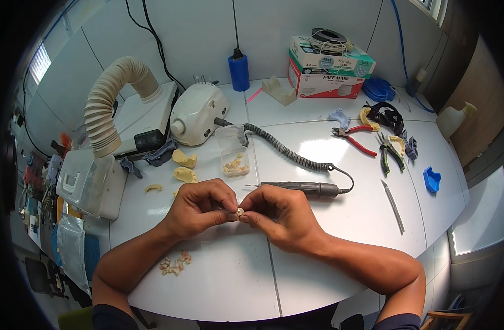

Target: Trimming and finishing a dental prosthetic using a rotary tool and a precision knife.

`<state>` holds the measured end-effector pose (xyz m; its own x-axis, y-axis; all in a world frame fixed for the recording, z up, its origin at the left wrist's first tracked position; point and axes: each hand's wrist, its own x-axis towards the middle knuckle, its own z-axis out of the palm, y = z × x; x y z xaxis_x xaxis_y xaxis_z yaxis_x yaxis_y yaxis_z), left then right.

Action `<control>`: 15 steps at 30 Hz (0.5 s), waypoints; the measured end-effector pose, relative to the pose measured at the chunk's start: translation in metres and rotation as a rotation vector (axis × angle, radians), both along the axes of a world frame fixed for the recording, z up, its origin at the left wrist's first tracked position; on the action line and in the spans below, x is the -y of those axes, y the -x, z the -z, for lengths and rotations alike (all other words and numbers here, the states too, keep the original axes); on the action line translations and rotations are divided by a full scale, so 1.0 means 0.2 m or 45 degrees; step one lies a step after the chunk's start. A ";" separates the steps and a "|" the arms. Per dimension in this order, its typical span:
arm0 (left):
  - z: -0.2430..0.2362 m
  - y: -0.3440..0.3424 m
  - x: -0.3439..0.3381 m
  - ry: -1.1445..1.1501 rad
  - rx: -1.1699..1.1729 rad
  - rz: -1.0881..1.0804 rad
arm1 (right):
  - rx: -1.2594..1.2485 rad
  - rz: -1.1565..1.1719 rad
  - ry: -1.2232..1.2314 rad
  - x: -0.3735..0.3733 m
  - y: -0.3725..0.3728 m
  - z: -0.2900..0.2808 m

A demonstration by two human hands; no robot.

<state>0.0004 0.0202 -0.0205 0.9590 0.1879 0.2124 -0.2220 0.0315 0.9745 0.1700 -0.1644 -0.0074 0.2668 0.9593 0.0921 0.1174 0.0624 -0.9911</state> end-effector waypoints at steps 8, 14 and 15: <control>0.00 0.00 0.01 0.045 -0.014 -0.003 | -0.103 -0.034 0.005 0.00 0.00 0.00; 0.01 0.00 0.01 0.072 -0.093 -0.035 | -0.087 -0.104 -0.007 0.00 -0.02 0.01; 0.00 0.00 0.01 0.072 -0.093 -0.034 | -0.143 -0.114 0.005 0.00 -0.02 0.00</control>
<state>0.0005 0.0174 -0.0215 0.9659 0.2236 0.1308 -0.1522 0.0816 0.9850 0.1732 -0.1647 -0.0078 0.1882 0.9801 0.0629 -0.0005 0.0642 -0.9979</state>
